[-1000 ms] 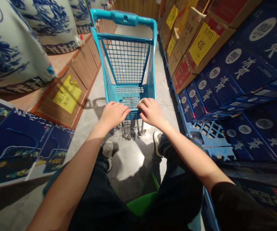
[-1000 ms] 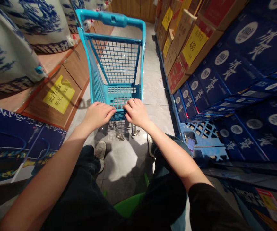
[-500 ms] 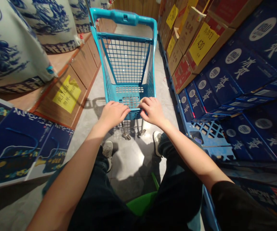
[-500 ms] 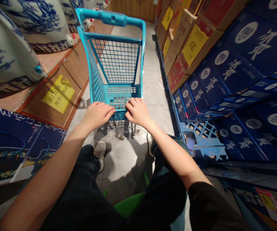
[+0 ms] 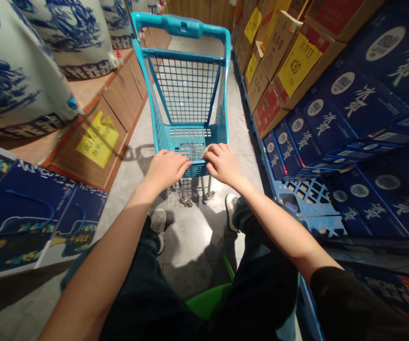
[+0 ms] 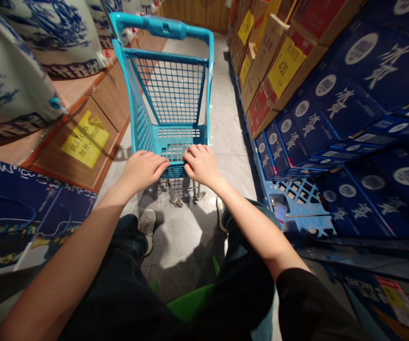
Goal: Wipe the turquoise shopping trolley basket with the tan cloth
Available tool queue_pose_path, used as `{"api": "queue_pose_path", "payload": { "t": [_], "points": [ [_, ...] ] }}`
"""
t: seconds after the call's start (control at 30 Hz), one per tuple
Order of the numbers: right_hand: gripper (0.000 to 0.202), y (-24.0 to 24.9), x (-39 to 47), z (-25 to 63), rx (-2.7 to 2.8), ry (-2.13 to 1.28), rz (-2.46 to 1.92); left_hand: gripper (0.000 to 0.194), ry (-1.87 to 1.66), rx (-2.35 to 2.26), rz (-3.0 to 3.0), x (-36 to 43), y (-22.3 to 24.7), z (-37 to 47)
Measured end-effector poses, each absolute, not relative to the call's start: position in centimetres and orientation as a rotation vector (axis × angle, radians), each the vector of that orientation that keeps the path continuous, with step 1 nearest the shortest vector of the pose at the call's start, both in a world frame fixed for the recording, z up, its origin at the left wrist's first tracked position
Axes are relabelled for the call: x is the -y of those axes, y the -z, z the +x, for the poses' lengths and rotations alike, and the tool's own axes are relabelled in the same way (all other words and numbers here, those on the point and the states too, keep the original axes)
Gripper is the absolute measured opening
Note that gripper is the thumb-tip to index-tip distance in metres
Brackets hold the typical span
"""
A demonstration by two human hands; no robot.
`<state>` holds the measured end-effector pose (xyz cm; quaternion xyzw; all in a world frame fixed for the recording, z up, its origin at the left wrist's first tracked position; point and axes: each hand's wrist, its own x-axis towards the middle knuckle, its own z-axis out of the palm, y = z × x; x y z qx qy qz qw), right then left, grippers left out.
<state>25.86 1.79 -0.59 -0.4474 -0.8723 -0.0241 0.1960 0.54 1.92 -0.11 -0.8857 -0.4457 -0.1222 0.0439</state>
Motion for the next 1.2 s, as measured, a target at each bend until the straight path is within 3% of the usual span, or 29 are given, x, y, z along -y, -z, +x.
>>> {"api": "queue_pose_path", "payload": {
  "t": [0.23, 0.43, 0.63, 0.93, 1.2],
  "points": [
    [0.033, -0.1, -1.4, 25.3, 2.536, 0.020, -1.159, 0.051, 0.359, 1.366, -2.719, -1.8, 0.0, 0.0],
    [0.025, -0.6, -2.0, 26.6, 2.490, 0.006, -1.328, 0.049, 0.418, 1.365, -2.740, -1.9, 0.1, 0.2],
    [0.034, -0.1, -1.0, 24.7, 2.534, 0.050, -1.173, 0.047, 0.407, 1.395, -2.728, -1.9, 0.0, 0.5],
    [0.023, -0.1, -2.2, 25.8, 2.464, 0.032, -1.334, 0.047, 0.405, 1.367, -2.725, -2.0, 0.1, 0.5],
    [0.048, 0.2, -0.1, 23.4, 2.538, 0.041, -1.166, 0.048, 0.316, 1.400, -2.714, -1.8, -0.2, 0.6]
  ]
}}
